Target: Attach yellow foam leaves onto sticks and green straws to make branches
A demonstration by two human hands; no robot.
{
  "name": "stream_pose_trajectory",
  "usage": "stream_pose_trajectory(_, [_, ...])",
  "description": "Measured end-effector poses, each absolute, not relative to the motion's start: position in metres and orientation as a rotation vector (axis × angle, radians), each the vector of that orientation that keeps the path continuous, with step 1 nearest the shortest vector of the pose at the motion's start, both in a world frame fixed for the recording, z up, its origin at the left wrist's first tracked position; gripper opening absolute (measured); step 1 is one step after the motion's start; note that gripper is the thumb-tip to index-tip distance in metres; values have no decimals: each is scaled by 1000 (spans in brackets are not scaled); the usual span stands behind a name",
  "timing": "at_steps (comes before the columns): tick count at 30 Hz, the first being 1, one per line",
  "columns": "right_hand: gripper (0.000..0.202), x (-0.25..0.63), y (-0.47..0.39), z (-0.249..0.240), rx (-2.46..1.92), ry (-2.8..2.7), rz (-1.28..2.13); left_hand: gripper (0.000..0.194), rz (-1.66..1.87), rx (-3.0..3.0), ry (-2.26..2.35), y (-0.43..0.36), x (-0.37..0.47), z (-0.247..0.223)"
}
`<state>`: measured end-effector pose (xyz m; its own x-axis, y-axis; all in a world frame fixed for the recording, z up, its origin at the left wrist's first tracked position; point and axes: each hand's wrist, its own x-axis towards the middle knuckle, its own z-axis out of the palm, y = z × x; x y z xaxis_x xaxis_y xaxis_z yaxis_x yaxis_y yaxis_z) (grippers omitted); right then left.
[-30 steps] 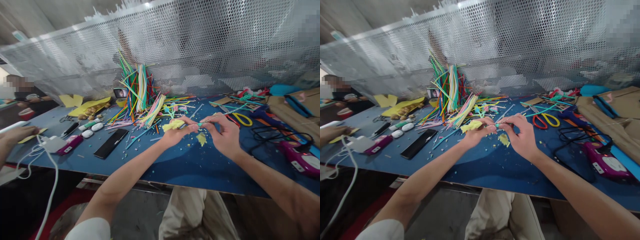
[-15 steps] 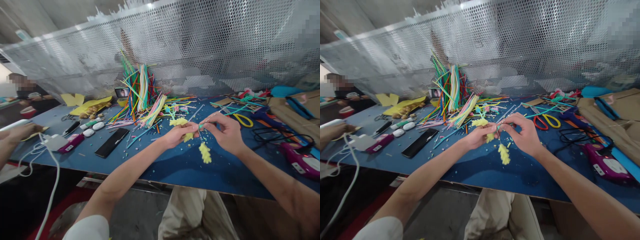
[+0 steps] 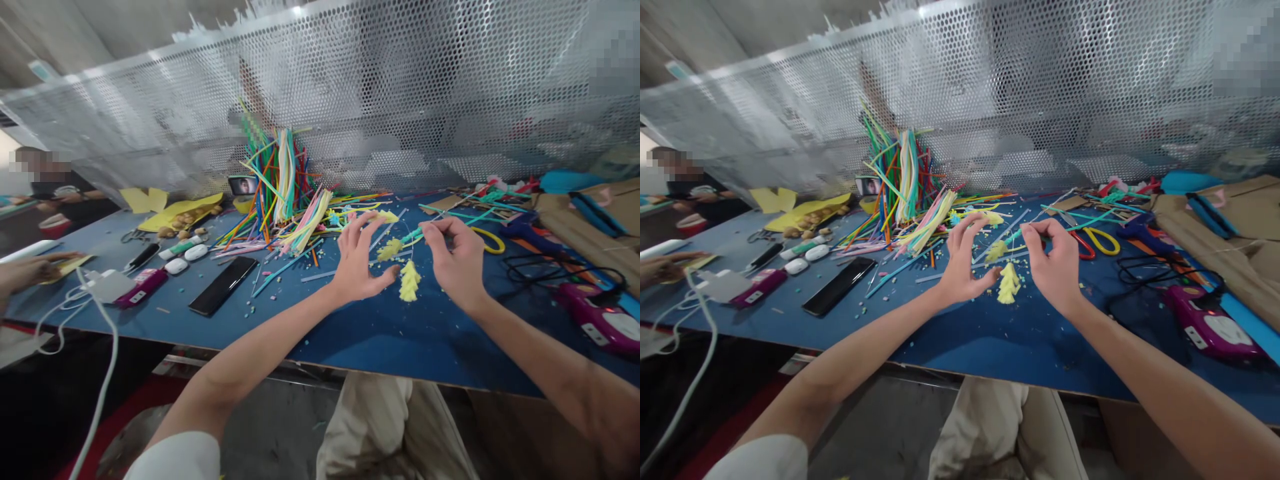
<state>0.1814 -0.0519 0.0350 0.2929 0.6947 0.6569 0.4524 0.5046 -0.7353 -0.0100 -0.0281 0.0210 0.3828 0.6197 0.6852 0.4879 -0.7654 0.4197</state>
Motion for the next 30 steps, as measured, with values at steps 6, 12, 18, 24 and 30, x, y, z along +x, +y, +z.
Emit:
stream_pose_trajectory(6, [25,175,-54,30,-1092,-1339,288,85,1389,2685,1305,-33,-6,27])
stream_pose_trajectory(12, [23,170,-58,27,-1095,-1377,316,53,1445,2791,1206,-32,-5,23])
stream_pose_trajectory(18, [24,165,-63,28,-1091,-1406,329,38,1417,2711,1152,-30,-7,26])
stream_pose_trajectory(24, [23,162,-64,26,-1066,-1462,350,14,1511,2639,1070,-27,-9,27])
stream_pose_trajectory(30, [21,163,-64,26,-1074,-1466,362,10,1536,2652,1072,-25,-12,28])
